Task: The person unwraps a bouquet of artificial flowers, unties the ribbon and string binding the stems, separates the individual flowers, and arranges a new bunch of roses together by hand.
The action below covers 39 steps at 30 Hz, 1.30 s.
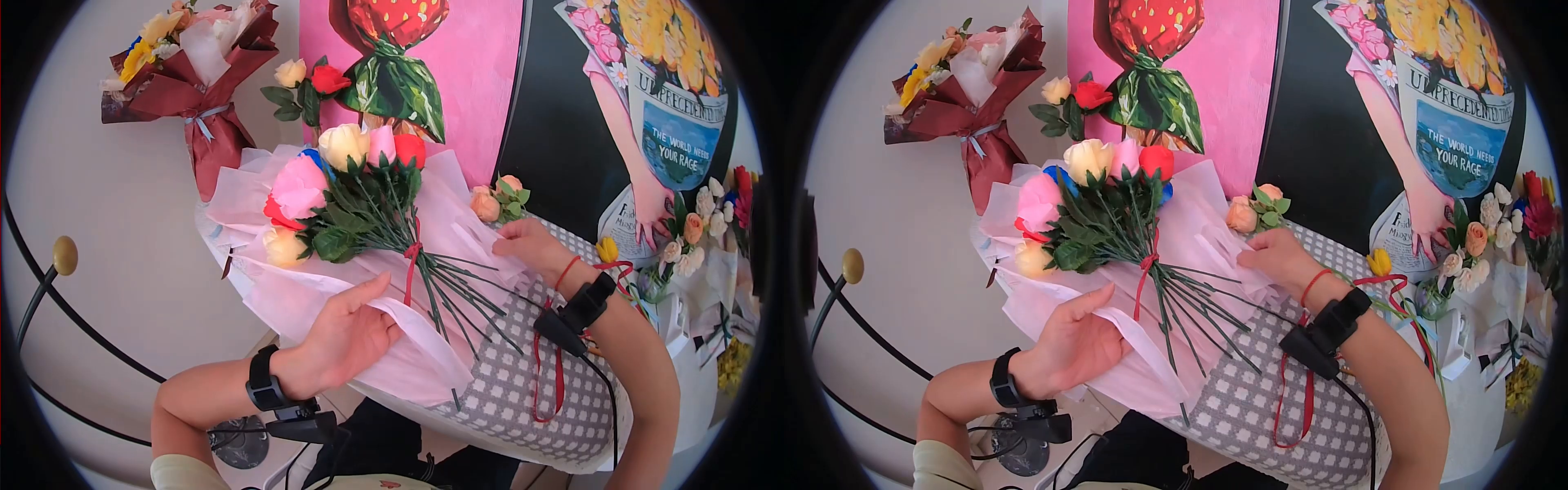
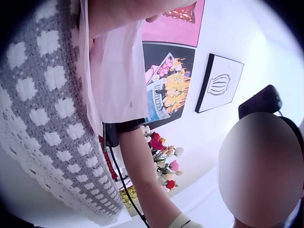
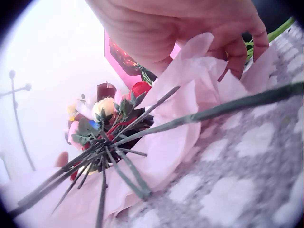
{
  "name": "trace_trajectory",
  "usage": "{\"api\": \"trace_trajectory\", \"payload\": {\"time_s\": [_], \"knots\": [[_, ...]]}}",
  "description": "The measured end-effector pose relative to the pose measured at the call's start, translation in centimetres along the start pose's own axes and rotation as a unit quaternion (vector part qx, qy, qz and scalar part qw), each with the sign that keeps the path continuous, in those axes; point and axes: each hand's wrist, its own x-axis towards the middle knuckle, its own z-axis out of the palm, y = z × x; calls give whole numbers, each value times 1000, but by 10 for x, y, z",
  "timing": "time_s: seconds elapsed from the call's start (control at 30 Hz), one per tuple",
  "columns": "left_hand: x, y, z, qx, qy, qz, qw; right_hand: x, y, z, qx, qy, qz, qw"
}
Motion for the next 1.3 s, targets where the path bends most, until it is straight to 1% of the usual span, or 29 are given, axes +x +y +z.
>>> {"api": "trace_trajectory", "payload": {"time_s": [0.07,0.1,0.17,0.2,0.27,0.3,0.37,0.4,0.47,0.5,0.57,0.6,0.67,0.7,0.77,0.8,0.87,0.9,0.93,1.0,1.03,1.07,1.1,1.13,1.17,1.2,1.27,1.3], "knots": [[2,2,-2,-7,-14,1,1000,0,-1,9,67,27,-74,995],[2,3,-2,-8,-11,2,1000,1,-3,14,67,23,-73,995],[3,3,0,5,-5,9,1000,-1,-7,21,-6,55,-147,988],[3,3,1,3,-4,7,1000,-7,-14,25,-6,54,-145,988],[3,2,3,-1,-1,2,1000,-22,-29,31,-90,26,-155,984],[4,2,3,-1,-1,1,1000,-20,-27,32,-89,27,-153,984],[5,2,3,13,-5,16,1000,-15,-19,31,-85,32,-185,978],[6,3,2,14,-7,16,1000,-15,-19,30,-86,34,-186,978],[6,3,1,22,-6,6,1000,-17,-18,28,2,46,-93,995],[8,3,0,23,-9,6,1000,-18,-21,27,1,49,-93,994],[10,3,-1,21,-7,16,1000,-21,-26,27,98,18,-46,994],[11,3,0,23,-8,15,1000,-19,-24,28,100,20,-46,994],[13,3,2,6,-18,20,1000,-13,-19,31,52,-10,-51,997],[13,4,2,8,-18,20,1000,-15,-21,33,53,-9,-52,997],[14,3,0,-1,-2,9,1000,-19,-23,37,72,-77,-141,984],[14,3,-2,0,-2,9,1000,-20,-25,39,73,-77,-141,984],[14,4,-4,3,-2,21,1000,-25,-29,43,90,-64,-208,972],[12,5,-1,1,15,25,1000,-30,-34,42,93,-60,-207,972],[11,5,1,5,13,19,1000,-35,-42,38,86,-69,-200,974],[11,4,5,-2,22,56,998,-39,-52,30,86,-68,-190,976],[7,7,11,-3,16,54,998,-38,-57,26,19,-67,-199,977],[8,9,9,-3,36,55,998,-37,-59,22,-48,-66,-207,975],[9,10,7,9,42,70,997,-34,-59,18,-59,-79,-195,976],[9,11,5,22,47,85,995,-35,-57,17,-51,-70,-190,978],[8,12,5,11,61,84,995,-36,-55,17,17,-53,-183,981],[7,12,8,18,57,110,992,-37,-53,14,84,-35,-178,980],[4,14,7,10,26,95,995,-38,-47,6,95,-13,-158,983],[4,14,5,13,24,91,996,-39,-44,2,94,-6,-100,991]]}}
